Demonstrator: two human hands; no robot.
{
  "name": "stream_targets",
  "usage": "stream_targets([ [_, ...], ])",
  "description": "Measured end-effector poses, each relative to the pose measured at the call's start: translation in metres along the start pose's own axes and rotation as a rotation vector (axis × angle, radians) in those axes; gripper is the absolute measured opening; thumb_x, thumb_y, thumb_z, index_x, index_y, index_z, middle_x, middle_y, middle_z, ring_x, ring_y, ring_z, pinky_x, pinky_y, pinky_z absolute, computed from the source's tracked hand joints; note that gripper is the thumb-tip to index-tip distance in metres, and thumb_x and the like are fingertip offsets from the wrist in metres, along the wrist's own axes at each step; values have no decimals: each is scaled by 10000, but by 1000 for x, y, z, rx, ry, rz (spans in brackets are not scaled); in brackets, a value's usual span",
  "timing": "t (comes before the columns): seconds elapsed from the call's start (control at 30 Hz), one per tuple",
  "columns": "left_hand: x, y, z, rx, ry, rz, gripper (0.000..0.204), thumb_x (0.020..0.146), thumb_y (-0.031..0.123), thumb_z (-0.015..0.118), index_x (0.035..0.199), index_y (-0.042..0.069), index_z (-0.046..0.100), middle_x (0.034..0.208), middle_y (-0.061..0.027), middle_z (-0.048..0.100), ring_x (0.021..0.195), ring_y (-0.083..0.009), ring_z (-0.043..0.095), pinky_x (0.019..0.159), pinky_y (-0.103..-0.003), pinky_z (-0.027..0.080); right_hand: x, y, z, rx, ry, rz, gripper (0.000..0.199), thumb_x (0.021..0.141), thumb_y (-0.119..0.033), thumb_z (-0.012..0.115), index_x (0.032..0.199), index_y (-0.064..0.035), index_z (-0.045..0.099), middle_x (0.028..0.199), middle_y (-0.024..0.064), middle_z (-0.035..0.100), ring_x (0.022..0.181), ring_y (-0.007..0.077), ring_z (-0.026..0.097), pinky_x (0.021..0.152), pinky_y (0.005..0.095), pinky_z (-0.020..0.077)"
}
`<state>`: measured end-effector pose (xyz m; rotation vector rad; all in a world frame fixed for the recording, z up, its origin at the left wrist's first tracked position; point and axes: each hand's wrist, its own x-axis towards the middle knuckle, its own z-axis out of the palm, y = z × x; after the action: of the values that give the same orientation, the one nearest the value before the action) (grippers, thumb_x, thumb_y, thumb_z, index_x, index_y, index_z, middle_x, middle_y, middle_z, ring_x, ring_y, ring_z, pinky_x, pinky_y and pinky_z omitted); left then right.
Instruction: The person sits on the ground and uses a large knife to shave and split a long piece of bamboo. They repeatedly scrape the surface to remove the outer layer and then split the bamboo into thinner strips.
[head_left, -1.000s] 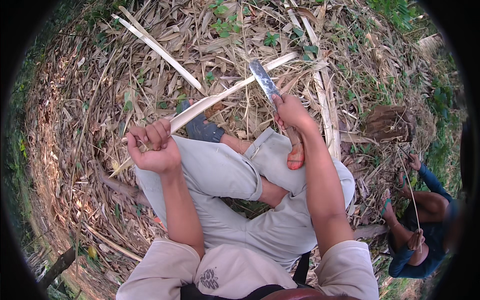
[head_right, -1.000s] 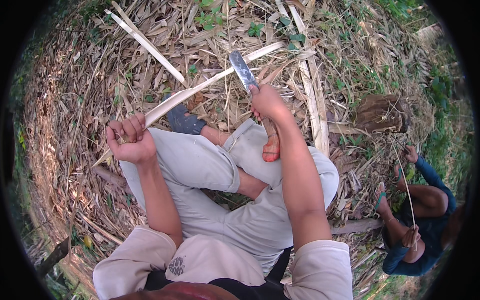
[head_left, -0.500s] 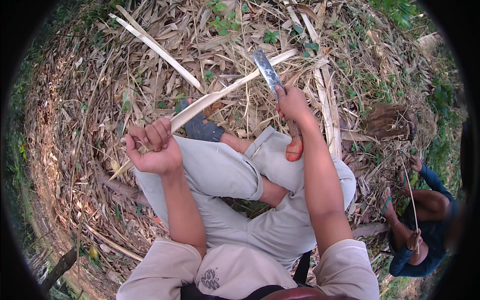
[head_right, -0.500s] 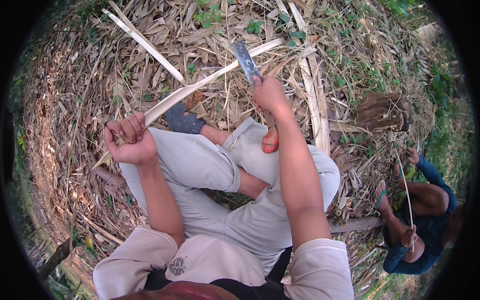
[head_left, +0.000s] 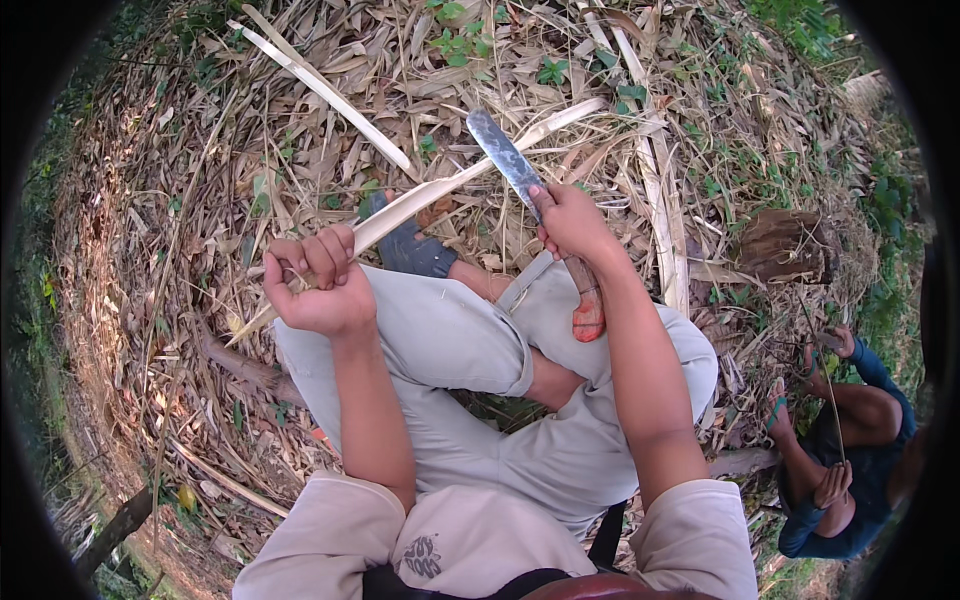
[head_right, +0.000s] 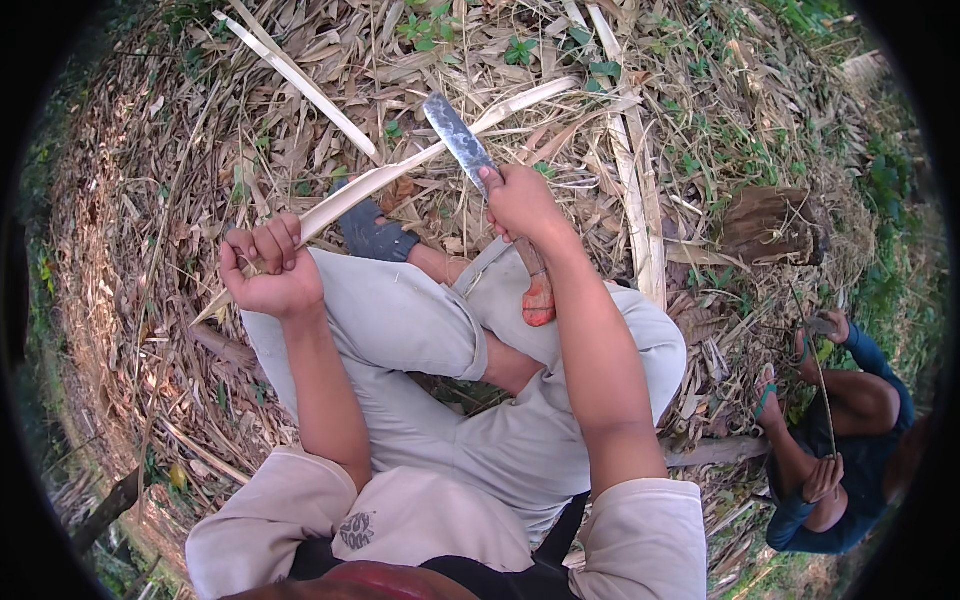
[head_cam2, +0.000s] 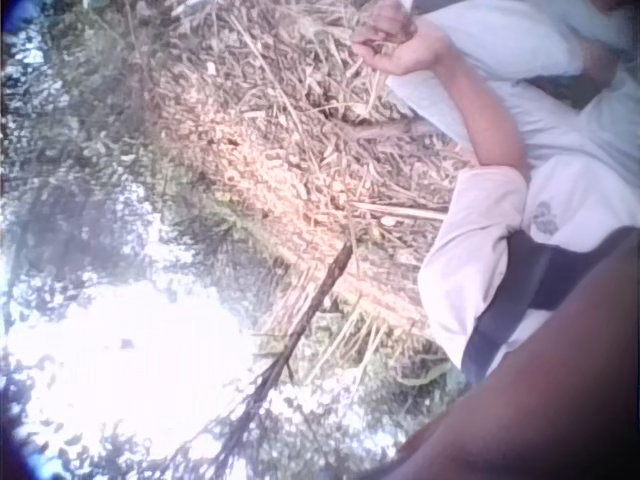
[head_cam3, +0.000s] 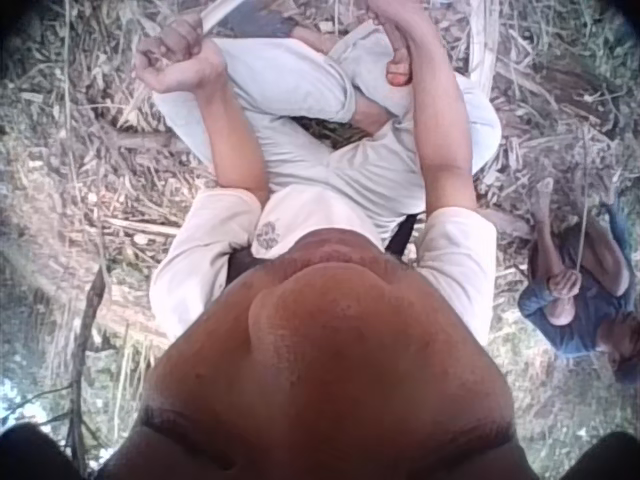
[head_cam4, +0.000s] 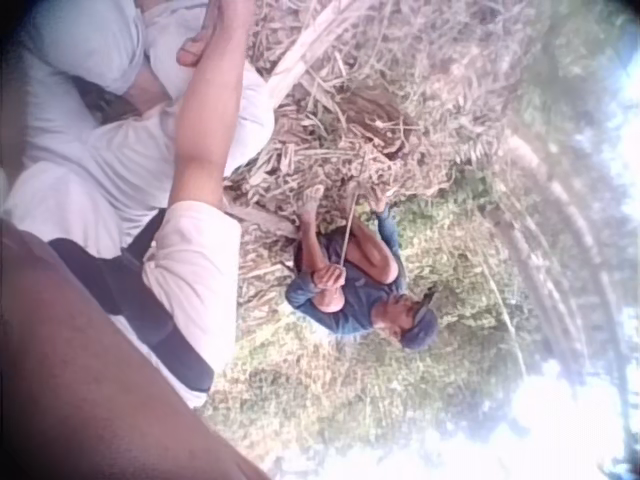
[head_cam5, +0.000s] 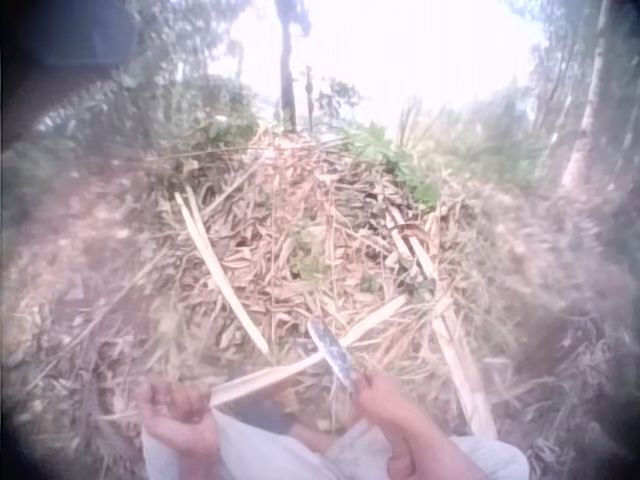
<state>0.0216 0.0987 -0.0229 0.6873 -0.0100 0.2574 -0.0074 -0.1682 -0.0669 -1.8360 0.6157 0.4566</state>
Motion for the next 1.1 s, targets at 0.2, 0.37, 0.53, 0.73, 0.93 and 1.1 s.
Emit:
stream_targets([
  [0.2,-4,3,4,2,-52,-2,345,991,334,336,689,167,333,444,21,200,442,-126,164,586,-306,271,17,20,-16,55,170,31,428,1030,-296,476,832,68,583,567,96,586,399,159,538,372,337,445],
  [0.37,-2,1,-2,5,-65,0,343,991,333,340,690,169,335,444,25,200,438,-122,163,585,-302,274,0,-4,7,32,-68,30,361,1032,-336,475,915,-1,541,589,49,536,406,122,489,364,292,402],
  [0.53,0,1,-3,-14,-46,3,349,992,342,336,699,154,317,449,20,196,454,-124,162,590,-311,279,-8,-13,8,21,-17,2,404,1031,-302,472,868,53,574,595,88,580,423,152,547,377,323,446],
  [0.73,-3,-1,2,50,-30,34,338,989,334,352,698,163,329,445,23,194,440,-123,161,580,-305,277,-6,1,20,49,34,12,404,1039,-293,454,856,50,565,589,90,578,424,155,546,382,322,447],
  [0.93,-1,-3,-6,35,18,17,337,994,340,332,710,158,317,452,15,190,456,-128,160,584,-318,284,-26,-16,31,79,-228,-16,389,1038,-324,466,881,23,547,566,52,532,390,127,481,356,290,396],
  [1.1,-1,-2,1,15,38,17,324,982,328,363,704,164,334,452,16,198,450,-124,167,581,-301,274,-8,-6,10,120,-48,39,376,1038,-318,463,901,21,551,578,55,544,400,127,494,370,303,416],
])
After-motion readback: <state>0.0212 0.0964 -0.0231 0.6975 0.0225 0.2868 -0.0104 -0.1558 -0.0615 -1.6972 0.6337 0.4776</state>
